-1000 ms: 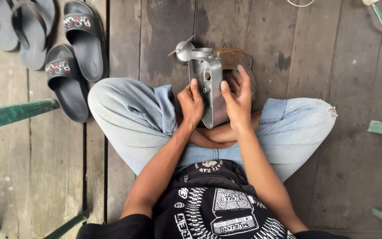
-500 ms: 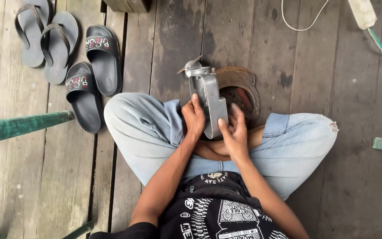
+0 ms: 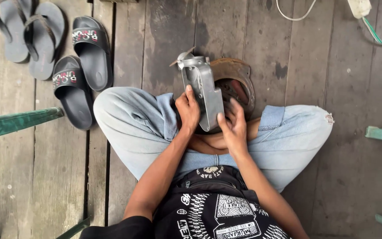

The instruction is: The person sits cross-legged on a wooden floor and smooths the surface of a metal part using a sanding block. They hold the metal part in their left hand and rub the sanding block against it with their right hand, rotating the part to work on different sides.

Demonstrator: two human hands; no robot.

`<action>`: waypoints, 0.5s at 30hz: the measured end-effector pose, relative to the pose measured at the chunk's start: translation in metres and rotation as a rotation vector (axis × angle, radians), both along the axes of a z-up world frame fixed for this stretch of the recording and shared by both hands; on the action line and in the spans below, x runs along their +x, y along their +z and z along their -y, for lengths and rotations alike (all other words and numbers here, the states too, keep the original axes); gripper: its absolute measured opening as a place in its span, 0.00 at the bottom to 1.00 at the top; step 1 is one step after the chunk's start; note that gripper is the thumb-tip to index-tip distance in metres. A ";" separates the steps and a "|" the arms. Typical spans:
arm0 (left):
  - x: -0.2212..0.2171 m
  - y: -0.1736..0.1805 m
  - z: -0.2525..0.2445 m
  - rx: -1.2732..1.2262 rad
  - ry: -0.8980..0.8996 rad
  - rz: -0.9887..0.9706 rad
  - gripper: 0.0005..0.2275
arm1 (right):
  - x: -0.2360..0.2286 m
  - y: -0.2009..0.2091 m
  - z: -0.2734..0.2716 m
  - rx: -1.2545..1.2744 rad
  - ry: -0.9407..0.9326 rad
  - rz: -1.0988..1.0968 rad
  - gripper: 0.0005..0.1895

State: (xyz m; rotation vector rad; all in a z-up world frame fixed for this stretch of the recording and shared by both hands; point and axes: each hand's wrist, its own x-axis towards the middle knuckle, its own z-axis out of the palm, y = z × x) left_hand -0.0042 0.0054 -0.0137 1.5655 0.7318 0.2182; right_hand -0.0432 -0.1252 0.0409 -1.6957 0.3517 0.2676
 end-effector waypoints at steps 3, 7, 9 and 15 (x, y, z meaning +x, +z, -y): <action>-0.003 0.002 0.007 -0.014 -0.068 0.016 0.26 | 0.038 0.002 -0.003 0.021 -0.011 0.094 0.32; -0.004 0.000 0.002 -0.032 -0.051 0.004 0.26 | 0.036 -0.003 -0.007 0.046 0.004 0.065 0.31; -0.005 -0.004 0.001 -0.052 -0.025 -0.012 0.26 | 0.018 0.004 -0.003 -0.023 0.014 0.014 0.33; 0.001 -0.007 0.003 -0.077 -0.058 0.007 0.26 | 0.026 -0.009 0.002 0.011 -0.022 0.073 0.30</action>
